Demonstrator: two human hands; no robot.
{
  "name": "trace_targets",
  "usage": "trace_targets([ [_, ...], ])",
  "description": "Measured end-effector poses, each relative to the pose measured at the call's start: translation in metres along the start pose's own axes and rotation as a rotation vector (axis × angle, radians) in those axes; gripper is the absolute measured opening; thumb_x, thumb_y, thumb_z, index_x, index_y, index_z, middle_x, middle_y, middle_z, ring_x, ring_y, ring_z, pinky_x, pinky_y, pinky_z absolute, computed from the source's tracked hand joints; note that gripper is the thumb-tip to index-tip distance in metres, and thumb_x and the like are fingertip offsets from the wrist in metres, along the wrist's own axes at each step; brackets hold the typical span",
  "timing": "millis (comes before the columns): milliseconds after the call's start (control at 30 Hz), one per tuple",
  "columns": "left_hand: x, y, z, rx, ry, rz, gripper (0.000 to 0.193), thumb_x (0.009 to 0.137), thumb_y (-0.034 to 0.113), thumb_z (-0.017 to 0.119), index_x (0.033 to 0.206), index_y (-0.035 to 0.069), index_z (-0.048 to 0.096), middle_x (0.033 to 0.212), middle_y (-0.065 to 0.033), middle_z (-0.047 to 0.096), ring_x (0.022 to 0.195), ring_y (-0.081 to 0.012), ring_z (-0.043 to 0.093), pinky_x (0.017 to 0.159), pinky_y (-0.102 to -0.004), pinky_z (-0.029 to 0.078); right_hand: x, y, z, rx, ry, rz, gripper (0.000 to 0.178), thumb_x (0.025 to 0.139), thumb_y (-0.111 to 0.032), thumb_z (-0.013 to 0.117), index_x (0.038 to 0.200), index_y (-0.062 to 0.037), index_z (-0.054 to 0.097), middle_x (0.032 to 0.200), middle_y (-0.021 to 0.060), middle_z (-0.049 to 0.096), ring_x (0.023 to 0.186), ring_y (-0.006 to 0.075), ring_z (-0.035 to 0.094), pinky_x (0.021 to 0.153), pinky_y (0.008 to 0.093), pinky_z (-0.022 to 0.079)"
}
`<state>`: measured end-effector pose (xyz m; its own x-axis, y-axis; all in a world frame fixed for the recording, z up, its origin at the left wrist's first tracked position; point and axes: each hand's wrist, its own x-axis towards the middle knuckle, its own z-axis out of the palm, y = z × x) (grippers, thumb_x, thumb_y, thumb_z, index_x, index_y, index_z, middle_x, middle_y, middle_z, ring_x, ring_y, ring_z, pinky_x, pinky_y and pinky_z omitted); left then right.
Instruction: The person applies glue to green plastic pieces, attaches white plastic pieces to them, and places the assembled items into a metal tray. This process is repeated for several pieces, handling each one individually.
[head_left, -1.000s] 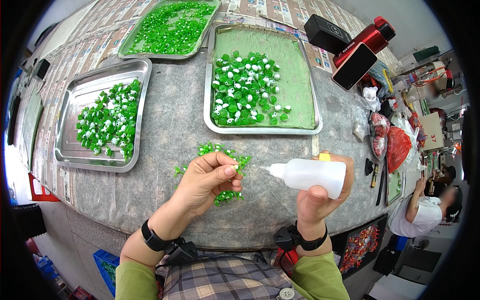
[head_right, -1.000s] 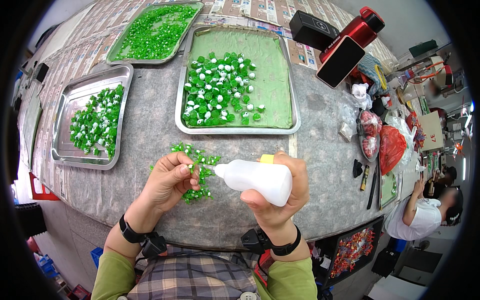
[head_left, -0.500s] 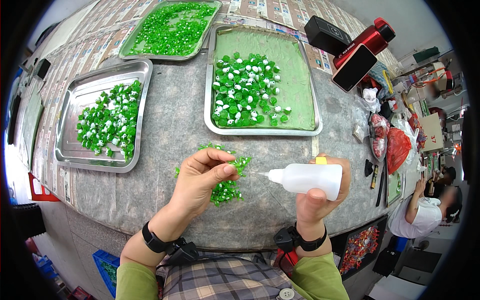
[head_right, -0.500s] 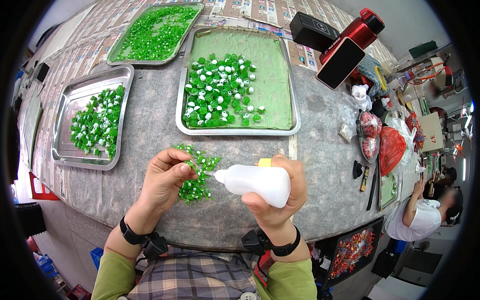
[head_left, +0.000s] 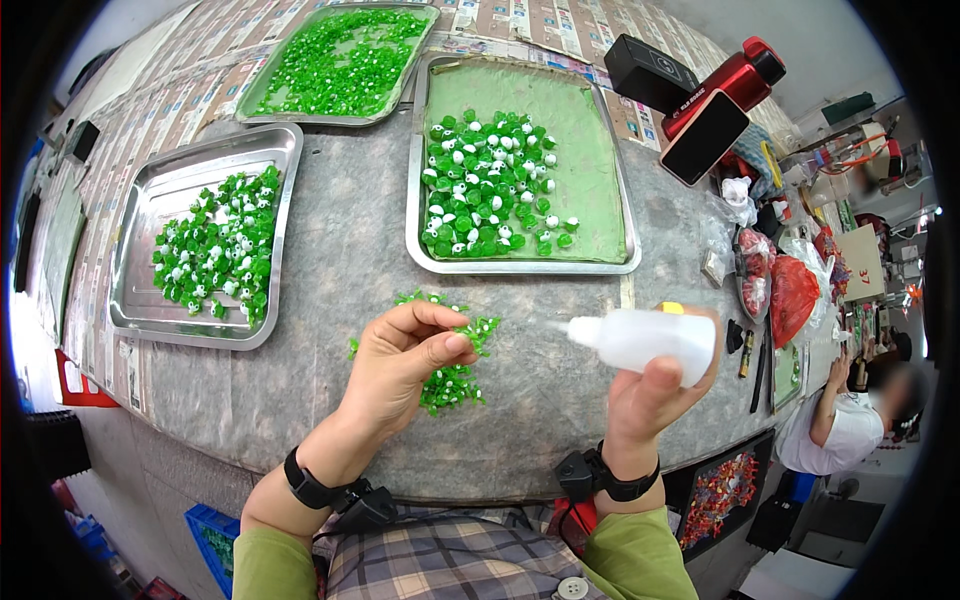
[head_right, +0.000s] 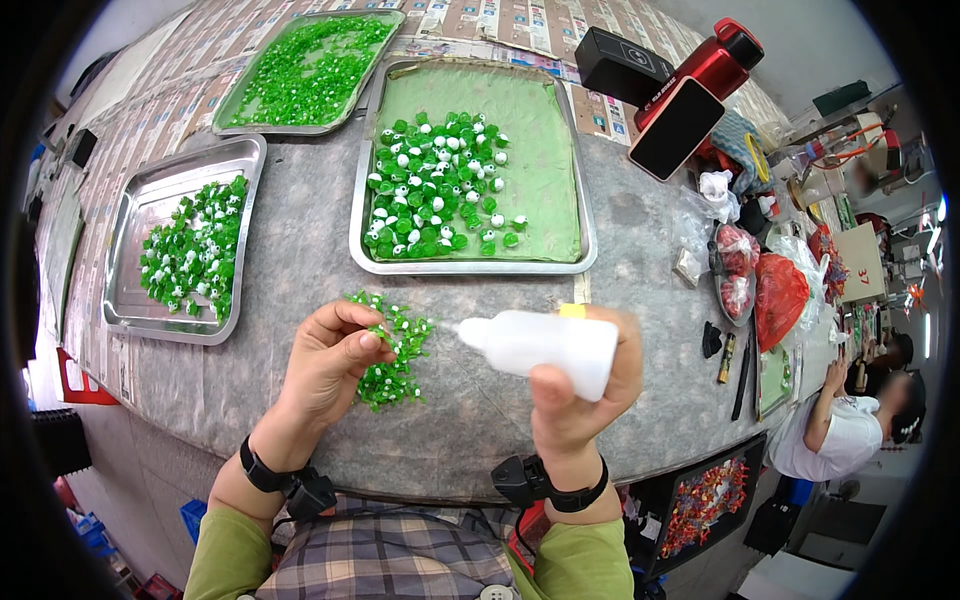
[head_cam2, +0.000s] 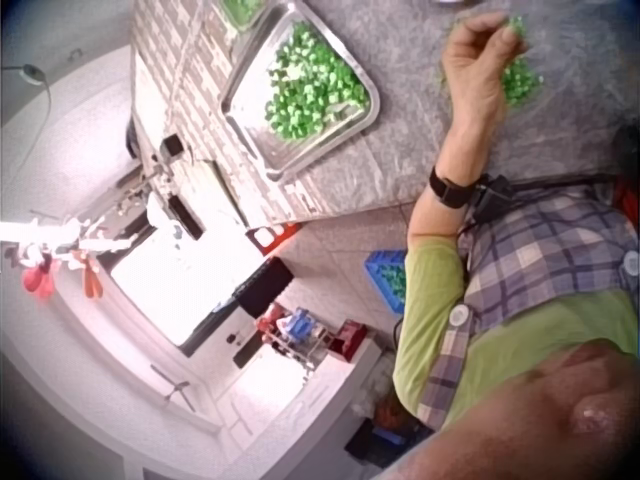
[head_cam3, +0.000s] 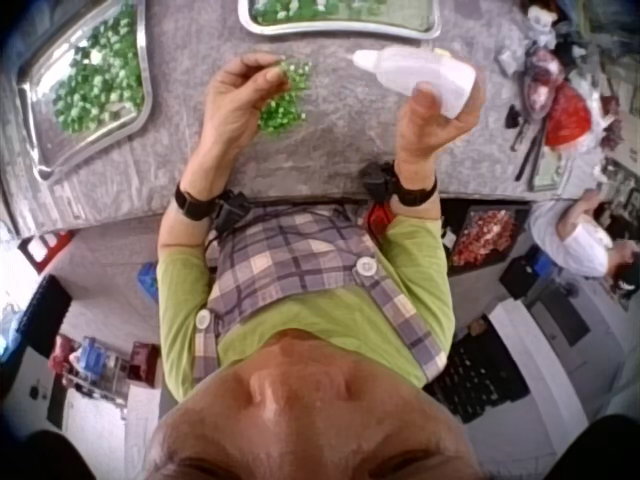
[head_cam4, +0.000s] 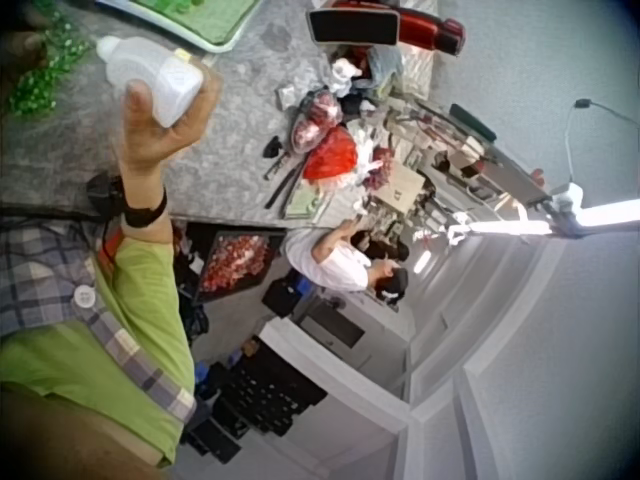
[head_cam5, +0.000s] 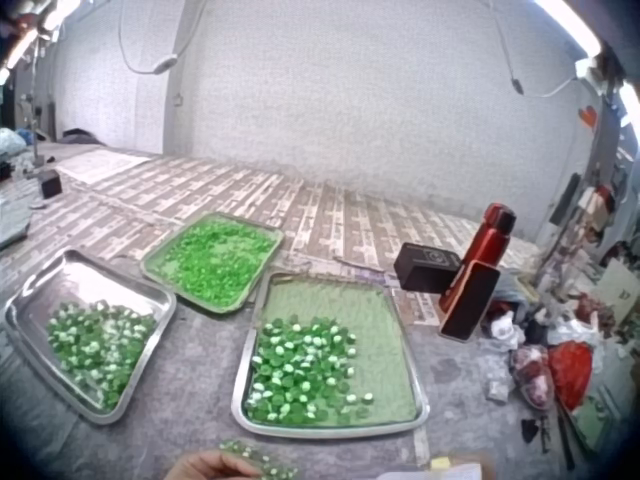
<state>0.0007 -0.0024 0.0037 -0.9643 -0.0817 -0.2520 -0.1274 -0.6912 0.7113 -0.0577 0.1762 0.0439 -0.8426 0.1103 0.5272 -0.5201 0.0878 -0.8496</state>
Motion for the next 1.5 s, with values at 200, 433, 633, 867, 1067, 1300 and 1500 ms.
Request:
trace_targets([
  [200, -0.001, 0.001, -0.001, -0.008, 0.019, 0.003, 0.013, 0.073, 0.004, 0.059, 0.086, 0.002, 0.055, 0.075, -0.0053, 0.057, 0.068, -0.0126, 0.056, 0.063, -0.0234, 0.047, 0.038, 0.011, -0.038, 0.115, 0.003, 0.215, 0.034, 0.072, -0.020, 0.060, 0.092, -0.0007, 0.040, 0.079, 0.0082, 0.050, 0.064, 0.0153, 0.054, 0.050, 0.0237, 0.044],
  [433, 0.000, -0.002, 0.000, -0.037, -0.011, 0.044, 0.013, 0.072, 0.001, 0.058, 0.084, 0.002, 0.055, 0.079, -0.0052, 0.057, 0.070, -0.0130, 0.056, 0.066, -0.0249, 0.048, 0.010, 0.003, -0.034, 0.211, -0.129, 0.346, 0.051, 0.062, -0.033, 0.070, 0.092, -0.0018, 0.043, 0.075, 0.0035, 0.049, 0.062, 0.0090, 0.050, 0.049, 0.0191, 0.040],
  [633, 0.001, -0.001, -0.001, -0.047, -0.028, 0.084, 0.012, 0.072, 0.000, 0.058, 0.083, 0.002, 0.056, 0.080, -0.0049, 0.056, 0.071, -0.0129, 0.056, 0.066, -0.0248, 0.047, -0.005, 0.000, -0.013, 0.135, -0.239, 0.165, 0.045, 0.062, -0.031, 0.071, 0.086, -0.0016, 0.047, 0.075, 0.0025, 0.047, 0.064, 0.0072, 0.045, 0.056, 0.0187, 0.037],
  [867, -0.001, 0.001, 0.000, -0.056, -0.021, 0.088, 0.012, 0.072, 0.000, 0.059, 0.083, 0.002, 0.056, 0.080, -0.0050, 0.056, 0.071, -0.0131, 0.056, 0.066, -0.0243, 0.047, -0.006, -0.001, -0.014, 0.051, -0.302, 0.090, 0.041, 0.063, -0.027, 0.070, 0.085, -0.0013, 0.047, 0.076, 0.0031, 0.048, 0.064, 0.0075, 0.046, 0.055, 0.0185, 0.037],
  [1067, -0.001, 0.001, 0.000, -0.060, -0.025, 0.089, 0.013, 0.071, 0.000, 0.059, 0.083, 0.002, 0.056, 0.080, -0.0051, 0.056, 0.071, -0.0132, 0.056, 0.065, -0.0243, 0.047, -0.007, 0.001, -0.012, 0.026, -0.310, 0.072, 0.041, 0.063, -0.026, 0.070, 0.086, -0.0018, 0.047, 0.076, 0.0031, 0.048, 0.064, 0.0072, 0.046, 0.056, 0.0187, 0.037],
  [1300, 0.000, 0.000, 0.000, -0.056, -0.015, 0.075, 0.013, 0.071, 0.001, 0.059, 0.084, 0.002, 0.056, 0.078, -0.0051, 0.057, 0.069, -0.0130, 0.056, 0.065, -0.0243, 0.047, 0.001, 0.002, -0.025, 0.123, -0.209, 0.137, 0.041, 0.065, -0.022, 0.068, 0.090, -0.0009, 0.044, 0.080, 0.0038, 0.046, 0.068, 0.0089, 0.048, 0.059, 0.0205, 0.040],
  [1500, -0.001, 0.000, -0.001, -0.045, 0.018, 0.031, 0.013, 0.073, 0.003, 0.059, 0.085, 0.003, 0.055, 0.076, -0.0051, 0.057, 0.068, -0.0132, 0.056, 0.064, -0.0245, 0.047, 0.043, 0.029, -0.052, 0.066, -0.137, 0.369, 0.039, 0.072, -0.003, 0.056, 0.107, 0.0024, 0.039, 0.100, 0.0121, 0.051, 0.094, 0.0176, 0.050, 0.081, 0.0271, 0.039],
])
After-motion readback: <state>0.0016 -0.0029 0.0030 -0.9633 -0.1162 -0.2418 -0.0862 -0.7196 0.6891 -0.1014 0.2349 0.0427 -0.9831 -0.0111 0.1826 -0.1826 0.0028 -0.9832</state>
